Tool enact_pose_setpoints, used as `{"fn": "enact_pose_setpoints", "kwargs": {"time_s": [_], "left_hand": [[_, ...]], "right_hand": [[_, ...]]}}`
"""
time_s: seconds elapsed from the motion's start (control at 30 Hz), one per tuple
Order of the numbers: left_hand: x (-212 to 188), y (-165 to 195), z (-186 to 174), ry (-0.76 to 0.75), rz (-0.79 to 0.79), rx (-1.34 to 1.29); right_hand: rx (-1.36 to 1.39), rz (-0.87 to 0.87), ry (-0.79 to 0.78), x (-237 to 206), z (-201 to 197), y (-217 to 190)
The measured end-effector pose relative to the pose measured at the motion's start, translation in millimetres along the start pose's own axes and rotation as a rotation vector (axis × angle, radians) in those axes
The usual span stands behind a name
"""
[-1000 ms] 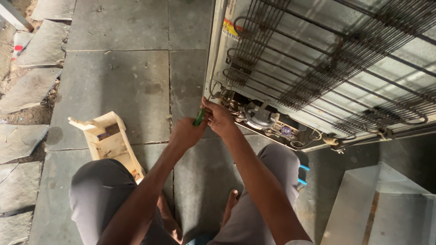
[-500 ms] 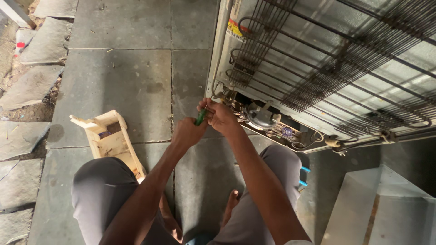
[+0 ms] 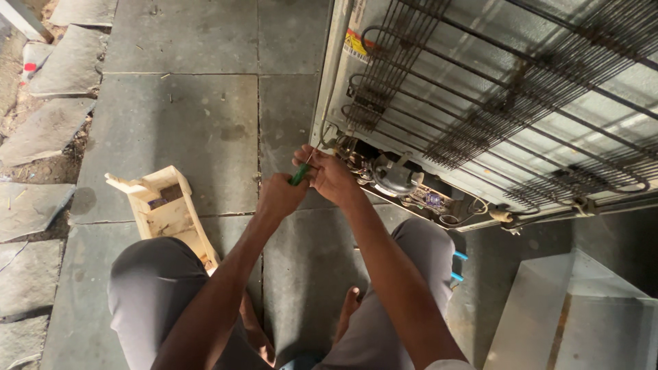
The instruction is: The person sits on the floor beside a refrigerator laid on its back and uses a screwdriver to unscrew and remove the rear compressor cover panel, working on the components underneath. They reposition the panel and continue unscrewing fasteners, then handle the removed cover at the end.
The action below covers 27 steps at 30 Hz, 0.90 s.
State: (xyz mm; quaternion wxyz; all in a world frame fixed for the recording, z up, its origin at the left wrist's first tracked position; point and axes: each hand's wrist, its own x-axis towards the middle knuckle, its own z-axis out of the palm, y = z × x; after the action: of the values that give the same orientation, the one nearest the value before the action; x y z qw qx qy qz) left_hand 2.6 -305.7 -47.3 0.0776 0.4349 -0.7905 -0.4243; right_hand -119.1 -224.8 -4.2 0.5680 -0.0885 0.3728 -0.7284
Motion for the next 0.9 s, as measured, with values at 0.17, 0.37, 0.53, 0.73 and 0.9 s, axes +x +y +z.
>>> {"fn": "enact_pose_setpoints", "kwargs": {"time_s": [0.17,0.37,0.53,0.73,0.9], "left_hand": [[-3,4,-2,0.011,0.005,0.043],[1,-1,2,0.038,0.064,0.033],[3,-3,5,0.016,0.047,0.005],[6,-4,0,0.052,0.062,-0.017],[8,-4,-3,0.107,0.091,-0.026]], "right_hand": [[-0.049,0.003,0.157,12,-7,13],[0.185,-0.067,0.164,24,3,13],[0.200,-0.105,0.286,32,17,17],[0.350,-0.243,0.356,56,12,23],[0.551,-0.324,0.306,71,10,17]]}}
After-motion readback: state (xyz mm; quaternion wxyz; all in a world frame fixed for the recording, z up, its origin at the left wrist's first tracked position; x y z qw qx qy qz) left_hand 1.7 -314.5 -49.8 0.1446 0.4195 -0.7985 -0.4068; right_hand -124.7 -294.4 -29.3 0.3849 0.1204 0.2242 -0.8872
